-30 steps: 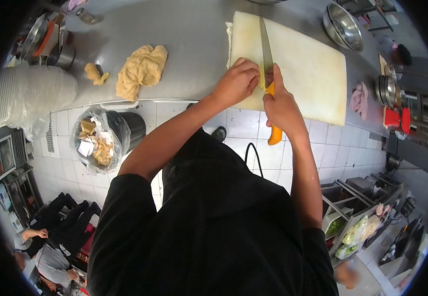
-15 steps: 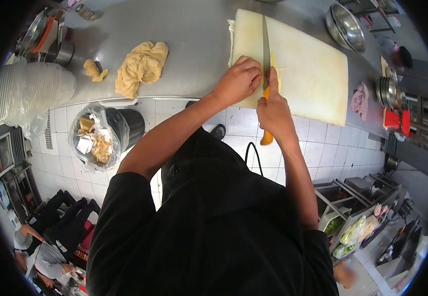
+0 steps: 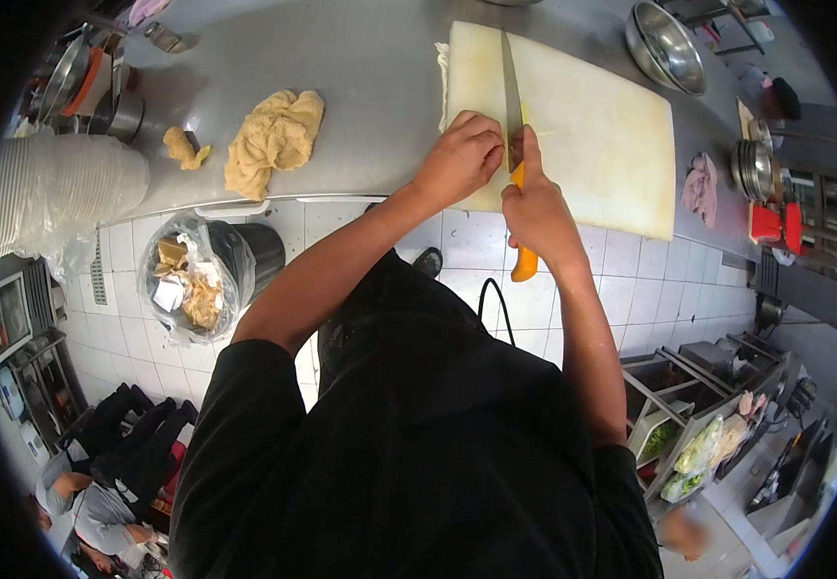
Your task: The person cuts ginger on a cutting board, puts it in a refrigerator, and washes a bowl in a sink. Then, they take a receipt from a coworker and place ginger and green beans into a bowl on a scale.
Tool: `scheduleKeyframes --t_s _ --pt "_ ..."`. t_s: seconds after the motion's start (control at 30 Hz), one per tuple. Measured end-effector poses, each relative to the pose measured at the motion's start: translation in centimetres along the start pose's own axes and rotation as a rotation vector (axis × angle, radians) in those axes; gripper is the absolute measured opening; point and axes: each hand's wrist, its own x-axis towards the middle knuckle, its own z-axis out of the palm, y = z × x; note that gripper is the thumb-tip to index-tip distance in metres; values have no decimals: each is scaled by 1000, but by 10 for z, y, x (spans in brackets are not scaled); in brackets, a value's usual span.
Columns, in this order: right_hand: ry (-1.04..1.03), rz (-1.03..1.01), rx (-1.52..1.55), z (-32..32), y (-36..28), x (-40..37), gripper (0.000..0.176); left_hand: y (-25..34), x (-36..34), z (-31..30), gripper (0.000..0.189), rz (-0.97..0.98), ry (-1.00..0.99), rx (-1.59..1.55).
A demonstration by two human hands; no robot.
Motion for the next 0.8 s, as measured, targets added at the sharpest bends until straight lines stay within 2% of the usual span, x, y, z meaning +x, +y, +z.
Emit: scheduleKeyframes --t_s 0.17,0.37,0.57,0.8 --pt "54 -69 -38 9 13 6 73 0 0 1 6 -6 6 5" --pt "28 -52 -81 15 23 26 76 -2 0 1 7 -4 -3 1" --pt "-1 -24 57 -12 -1 16 77 0 0 0 8 3 -8 6" --pt "-3 3 5 -5 -5 2 76 1 -1 0 7 -3 11 1"
